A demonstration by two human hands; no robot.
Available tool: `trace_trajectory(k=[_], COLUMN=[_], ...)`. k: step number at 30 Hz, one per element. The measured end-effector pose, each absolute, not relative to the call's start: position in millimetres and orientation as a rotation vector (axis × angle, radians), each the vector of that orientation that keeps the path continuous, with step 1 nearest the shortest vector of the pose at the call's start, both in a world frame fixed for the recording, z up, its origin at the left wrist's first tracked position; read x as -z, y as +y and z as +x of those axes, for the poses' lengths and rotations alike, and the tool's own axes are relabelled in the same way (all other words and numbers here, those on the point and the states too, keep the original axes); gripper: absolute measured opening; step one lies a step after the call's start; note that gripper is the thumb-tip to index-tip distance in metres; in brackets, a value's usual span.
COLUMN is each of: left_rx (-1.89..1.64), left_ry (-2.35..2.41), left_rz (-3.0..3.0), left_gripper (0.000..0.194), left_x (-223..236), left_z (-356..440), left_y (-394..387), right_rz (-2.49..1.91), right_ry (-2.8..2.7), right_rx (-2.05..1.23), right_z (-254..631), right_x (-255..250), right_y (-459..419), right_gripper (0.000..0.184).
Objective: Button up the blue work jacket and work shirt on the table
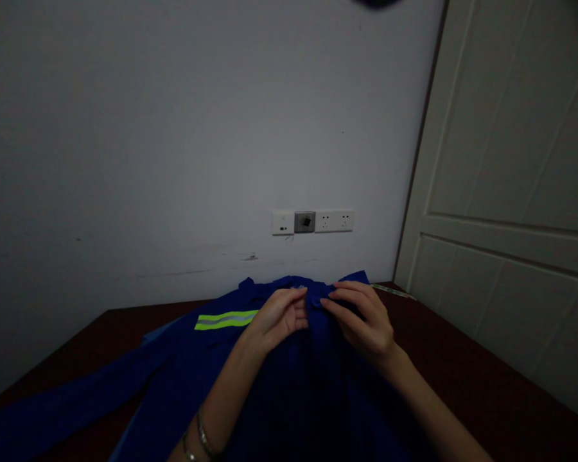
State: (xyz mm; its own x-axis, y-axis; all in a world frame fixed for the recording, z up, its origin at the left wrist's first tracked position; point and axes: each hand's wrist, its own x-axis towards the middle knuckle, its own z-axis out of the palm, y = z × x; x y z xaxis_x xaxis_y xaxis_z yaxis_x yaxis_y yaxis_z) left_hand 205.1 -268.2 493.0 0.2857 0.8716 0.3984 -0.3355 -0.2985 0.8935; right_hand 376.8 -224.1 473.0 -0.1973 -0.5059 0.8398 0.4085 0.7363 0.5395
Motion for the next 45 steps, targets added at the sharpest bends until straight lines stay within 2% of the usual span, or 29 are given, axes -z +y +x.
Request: trace_trajectory(k=[4, 13, 20, 27, 30, 37, 39, 45], left_rx=[-1.263, -1.296, -1.367, -1.545, -1.728, -1.986, -1.986, -1.925], left_ry=[0.481, 0.397, 0.448, 0.608, 0.689, 0.794, 0.84, 0.892], left_rz=[1.487, 1.403, 1.46, 1.373, 1.392, 1.289, 1.327, 1.488], left_gripper=[0.011, 0.03, 0.01, 0.024, 0.024, 0.032, 0.034, 0.034], left_x=[-490.0, -488.8, -491.5, -491.3, -493.4, -500.1, -500.9, -499.0], left_z=[210.5, 211.1, 206.4, 207.5, 202.5, 185.7, 187.5, 203.1], left_y=[-268.0, -267.0, -266.7, -264.0, -259.5, -251.8, -256.7, -270.8], right_rz=[0.086, 0.08, 0.133, 0.171, 0.189, 0.007, -0.051, -0.073], right_ry=[-1.507, -1.491, -1.562, -1.628, -1.659, -2.044, -1.994, -1.775], right_rx=[0.853, 0.874, 0.953, 0.954, 0.85, 0.276, 0.304, 0.69], right_z=[376.0, 376.2, 376.7, 372.2, 368.3, 366.7, 367.3, 368.7], right_x=[-472.5, -471.7, -470.7, -469.0, -469.9, -473.9, -473.9, -473.5], right_y=[-223.1, -217.5, -213.4, -213.8, -221.2, -241.5, -240.7, -237.6], right_gripper=[0.035, 0.036, 0.031, 0.026, 0.024, 0.005, 0.007, 0.014])
